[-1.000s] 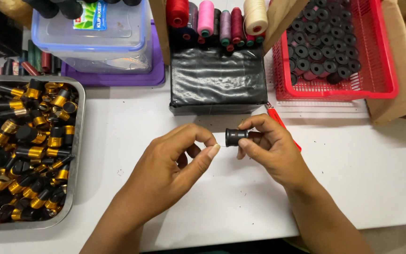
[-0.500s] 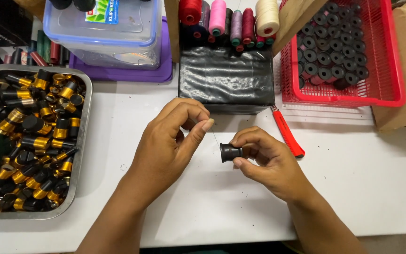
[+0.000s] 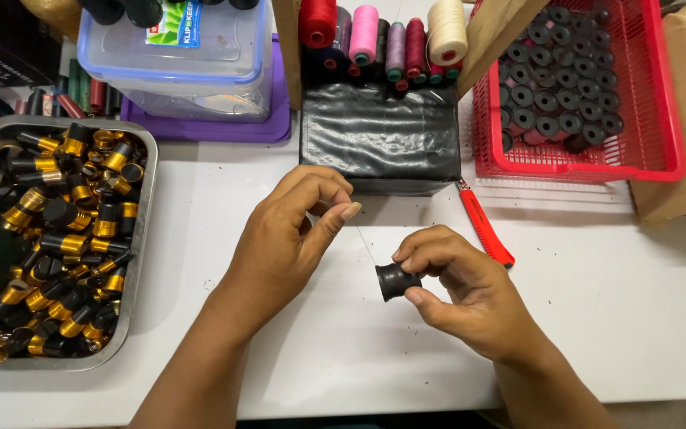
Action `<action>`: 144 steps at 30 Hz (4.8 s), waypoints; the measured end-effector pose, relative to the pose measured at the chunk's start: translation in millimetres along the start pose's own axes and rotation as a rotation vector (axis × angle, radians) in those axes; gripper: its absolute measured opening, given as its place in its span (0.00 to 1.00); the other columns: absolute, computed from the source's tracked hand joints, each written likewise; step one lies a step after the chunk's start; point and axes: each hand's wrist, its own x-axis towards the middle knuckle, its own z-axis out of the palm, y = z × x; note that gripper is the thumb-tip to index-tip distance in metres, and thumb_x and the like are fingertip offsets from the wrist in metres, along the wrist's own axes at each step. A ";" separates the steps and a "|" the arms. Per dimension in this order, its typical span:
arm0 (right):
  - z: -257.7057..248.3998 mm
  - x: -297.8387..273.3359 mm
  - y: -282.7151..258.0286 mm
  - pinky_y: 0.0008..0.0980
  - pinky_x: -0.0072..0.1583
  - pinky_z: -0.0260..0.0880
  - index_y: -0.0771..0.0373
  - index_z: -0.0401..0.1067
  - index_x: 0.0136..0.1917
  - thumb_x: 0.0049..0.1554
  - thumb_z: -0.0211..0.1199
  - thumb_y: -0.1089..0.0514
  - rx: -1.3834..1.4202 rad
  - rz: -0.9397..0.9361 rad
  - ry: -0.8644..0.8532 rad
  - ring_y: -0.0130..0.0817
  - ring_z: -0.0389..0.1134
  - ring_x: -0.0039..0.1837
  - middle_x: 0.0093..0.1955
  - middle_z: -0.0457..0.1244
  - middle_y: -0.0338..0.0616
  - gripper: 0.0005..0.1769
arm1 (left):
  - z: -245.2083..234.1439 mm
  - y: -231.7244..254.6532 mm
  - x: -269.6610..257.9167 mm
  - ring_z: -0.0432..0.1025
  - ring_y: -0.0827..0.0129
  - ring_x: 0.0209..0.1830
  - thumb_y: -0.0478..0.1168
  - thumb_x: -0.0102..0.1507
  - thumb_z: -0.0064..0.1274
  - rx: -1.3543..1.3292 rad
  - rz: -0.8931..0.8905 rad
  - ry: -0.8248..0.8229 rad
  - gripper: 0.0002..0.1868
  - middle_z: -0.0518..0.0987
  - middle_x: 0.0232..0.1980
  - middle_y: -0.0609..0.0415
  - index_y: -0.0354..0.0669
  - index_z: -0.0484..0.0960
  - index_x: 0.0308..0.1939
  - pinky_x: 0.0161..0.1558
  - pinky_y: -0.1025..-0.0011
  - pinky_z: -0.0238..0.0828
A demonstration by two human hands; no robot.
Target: The person winds a thin thread onto a small black plastic bobbin by hand. They repeatedly pull the thread taut and rotate the bobbin to build up layers. The workspace contains multiple finished bobbins and spools of colored thread.
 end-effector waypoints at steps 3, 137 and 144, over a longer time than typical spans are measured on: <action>-3.0 -2.2 -2.3 0.35 0.60 0.69 0.60 0.68 0.53 0.56 0.63 0.66 0.027 -0.028 -0.010 0.38 0.65 0.57 0.56 0.63 0.51 0.11 | 1.2 -3.9 0.5 0.70 0.72 0.40 0.43 0.69 0.48 0.005 -0.015 -0.010 0.08 0.78 0.46 0.55 0.46 0.75 0.37 0.41 0.75 0.67; -38.9 20.3 34.1 0.36 0.48 0.78 0.63 0.65 0.56 0.60 0.60 0.62 0.120 0.129 0.376 0.38 0.70 0.43 0.49 0.63 0.50 0.11 | 4.5 38.9 -14.8 0.79 0.74 0.34 0.51 0.64 0.51 -0.023 -0.344 -0.636 0.09 0.87 0.41 0.69 0.57 0.82 0.42 0.41 0.73 0.72; -25.7 21.3 35.1 0.32 0.50 0.76 0.61 0.66 0.55 0.59 0.61 0.64 0.081 0.200 0.261 0.37 0.70 0.43 0.51 0.62 0.46 0.10 | -7.1 40.0 -13.9 0.66 0.77 0.23 0.47 0.66 0.50 -0.082 -0.244 -0.425 0.08 0.81 0.32 0.67 0.51 0.81 0.36 0.28 0.77 0.66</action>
